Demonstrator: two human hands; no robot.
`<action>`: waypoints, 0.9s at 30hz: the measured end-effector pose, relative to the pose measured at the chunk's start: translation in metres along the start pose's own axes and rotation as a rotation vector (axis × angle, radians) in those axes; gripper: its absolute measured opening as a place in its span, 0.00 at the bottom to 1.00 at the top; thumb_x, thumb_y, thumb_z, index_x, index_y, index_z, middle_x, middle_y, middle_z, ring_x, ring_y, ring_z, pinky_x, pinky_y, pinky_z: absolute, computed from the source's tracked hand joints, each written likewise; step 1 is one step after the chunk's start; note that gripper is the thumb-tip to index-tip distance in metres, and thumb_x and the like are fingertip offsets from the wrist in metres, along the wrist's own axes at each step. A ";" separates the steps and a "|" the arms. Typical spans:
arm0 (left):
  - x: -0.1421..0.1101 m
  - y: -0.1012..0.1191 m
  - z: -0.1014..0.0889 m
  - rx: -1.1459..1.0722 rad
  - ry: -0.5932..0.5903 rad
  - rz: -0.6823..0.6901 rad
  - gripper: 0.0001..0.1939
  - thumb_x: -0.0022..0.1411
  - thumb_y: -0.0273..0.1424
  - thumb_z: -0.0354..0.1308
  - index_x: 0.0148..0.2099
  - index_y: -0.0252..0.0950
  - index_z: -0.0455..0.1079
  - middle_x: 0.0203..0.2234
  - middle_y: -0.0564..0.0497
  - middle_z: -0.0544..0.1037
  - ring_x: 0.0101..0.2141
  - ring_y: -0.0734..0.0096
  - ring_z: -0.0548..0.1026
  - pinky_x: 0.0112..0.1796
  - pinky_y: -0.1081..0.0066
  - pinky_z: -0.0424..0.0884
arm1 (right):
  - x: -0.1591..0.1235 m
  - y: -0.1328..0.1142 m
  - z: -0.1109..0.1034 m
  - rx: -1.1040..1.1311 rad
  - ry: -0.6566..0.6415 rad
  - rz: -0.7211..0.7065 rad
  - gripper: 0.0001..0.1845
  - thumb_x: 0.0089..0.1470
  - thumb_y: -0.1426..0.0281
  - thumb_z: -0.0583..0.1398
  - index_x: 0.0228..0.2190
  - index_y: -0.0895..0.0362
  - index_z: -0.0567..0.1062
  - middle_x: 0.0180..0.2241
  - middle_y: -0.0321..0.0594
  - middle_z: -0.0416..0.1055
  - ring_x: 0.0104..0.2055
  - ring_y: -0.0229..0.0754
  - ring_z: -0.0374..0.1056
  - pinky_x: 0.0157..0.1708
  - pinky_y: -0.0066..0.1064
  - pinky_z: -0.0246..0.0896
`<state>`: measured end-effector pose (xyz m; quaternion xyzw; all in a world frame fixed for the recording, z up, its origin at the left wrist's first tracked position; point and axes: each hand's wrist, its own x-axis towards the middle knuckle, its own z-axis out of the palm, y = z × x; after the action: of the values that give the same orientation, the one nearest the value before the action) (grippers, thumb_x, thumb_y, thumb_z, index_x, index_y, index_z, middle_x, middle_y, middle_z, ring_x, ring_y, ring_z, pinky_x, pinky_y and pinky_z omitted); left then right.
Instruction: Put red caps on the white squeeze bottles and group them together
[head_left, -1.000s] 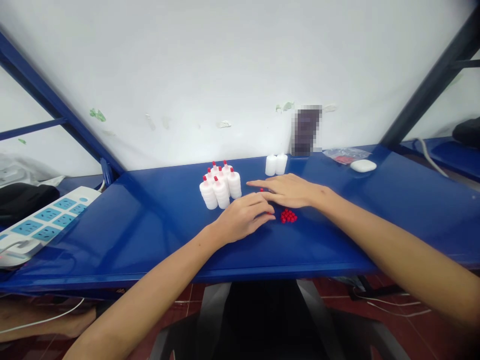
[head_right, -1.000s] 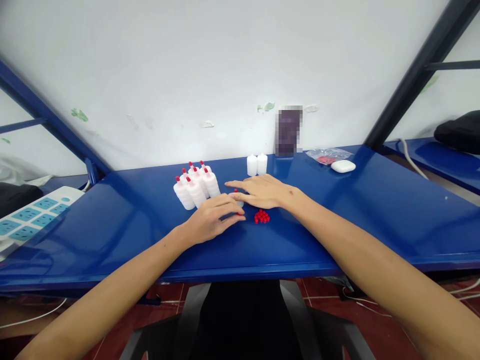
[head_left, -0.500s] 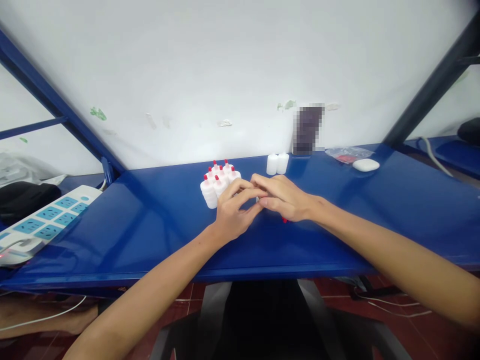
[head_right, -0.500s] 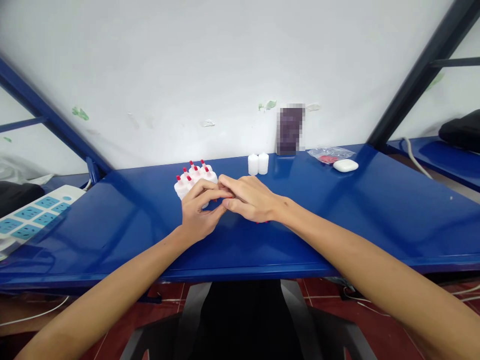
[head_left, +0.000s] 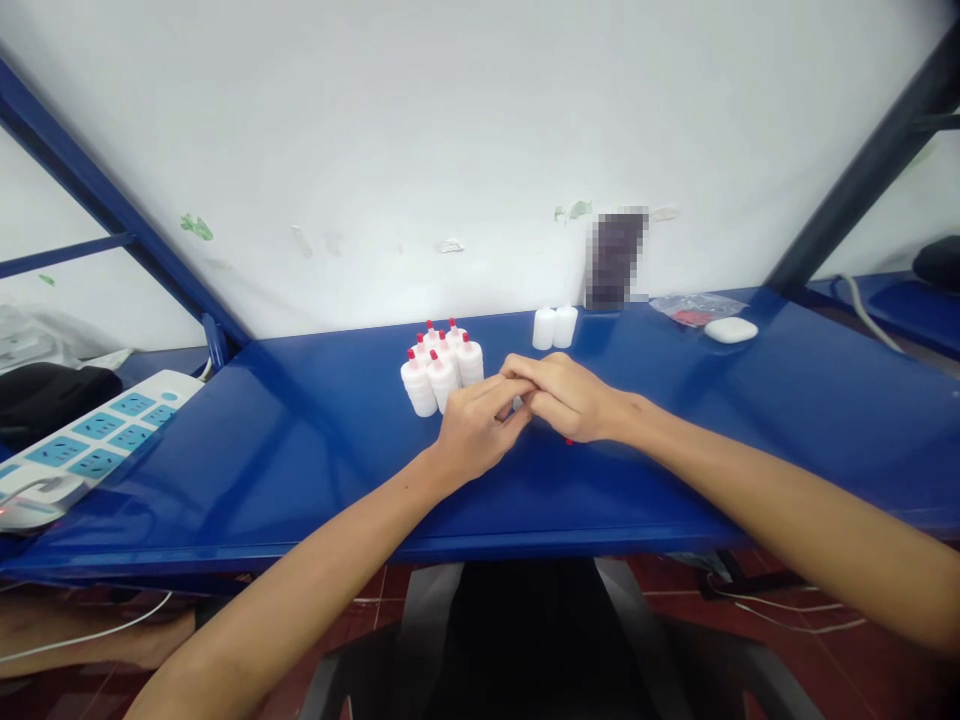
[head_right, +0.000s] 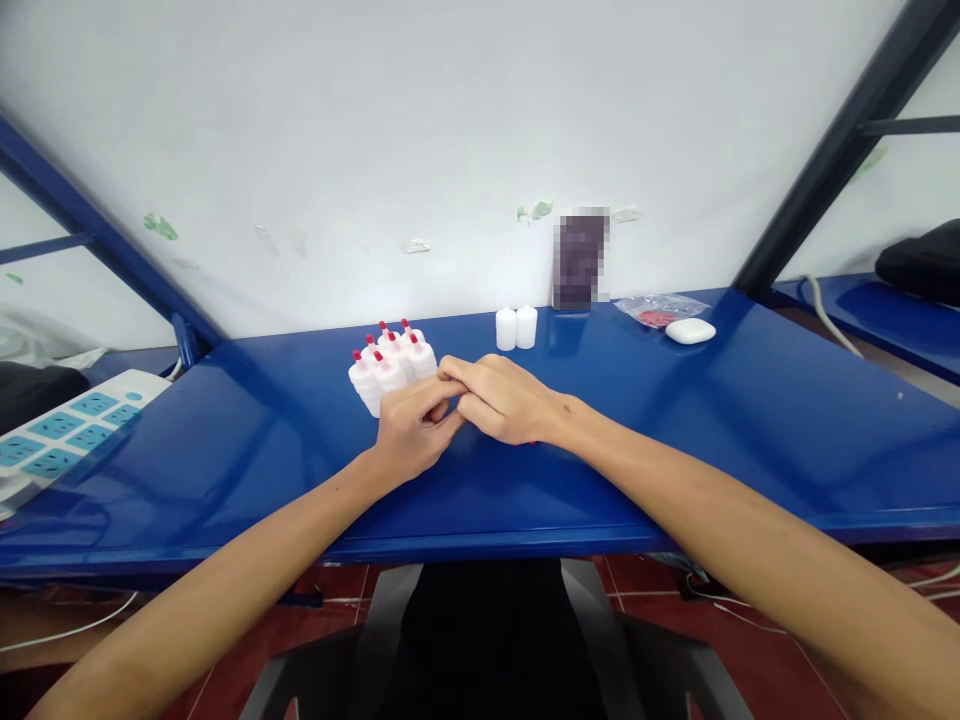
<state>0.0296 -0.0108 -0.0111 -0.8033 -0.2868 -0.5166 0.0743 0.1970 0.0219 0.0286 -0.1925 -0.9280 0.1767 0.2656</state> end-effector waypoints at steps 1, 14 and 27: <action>-0.001 0.000 0.001 -0.003 -0.002 -0.001 0.03 0.64 0.25 0.56 0.39 0.35 0.71 0.18 0.60 0.62 0.20 0.80 0.61 0.23 0.76 0.58 | 0.000 0.000 0.000 0.001 -0.002 0.006 0.06 0.50 0.74 0.48 0.32 0.55 0.62 0.24 0.34 0.65 0.23 0.36 0.54 0.26 0.30 0.47; 0.005 0.000 0.002 -0.184 0.101 -0.343 0.08 0.68 0.36 0.55 0.42 0.36 0.65 0.18 0.62 0.62 0.17 0.82 0.60 0.21 0.79 0.58 | -0.002 0.028 -0.005 0.041 0.357 0.080 0.16 0.63 0.57 0.49 0.34 0.56 0.67 0.21 0.31 0.63 0.22 0.36 0.57 0.27 0.30 0.51; -0.001 -0.017 0.011 -0.057 -0.154 -0.296 0.11 0.70 0.32 0.52 0.49 0.35 0.72 0.24 0.55 0.71 0.24 0.76 0.67 0.30 0.74 0.65 | 0.001 0.061 -0.002 -0.131 0.334 0.275 0.11 0.59 0.68 0.52 0.28 0.57 0.71 0.20 0.31 0.62 0.22 0.34 0.56 0.27 0.28 0.48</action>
<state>0.0290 0.0073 -0.0200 -0.7913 -0.3920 -0.4668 -0.0476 0.2132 0.0752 0.0043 -0.3608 -0.8455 0.1164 0.3761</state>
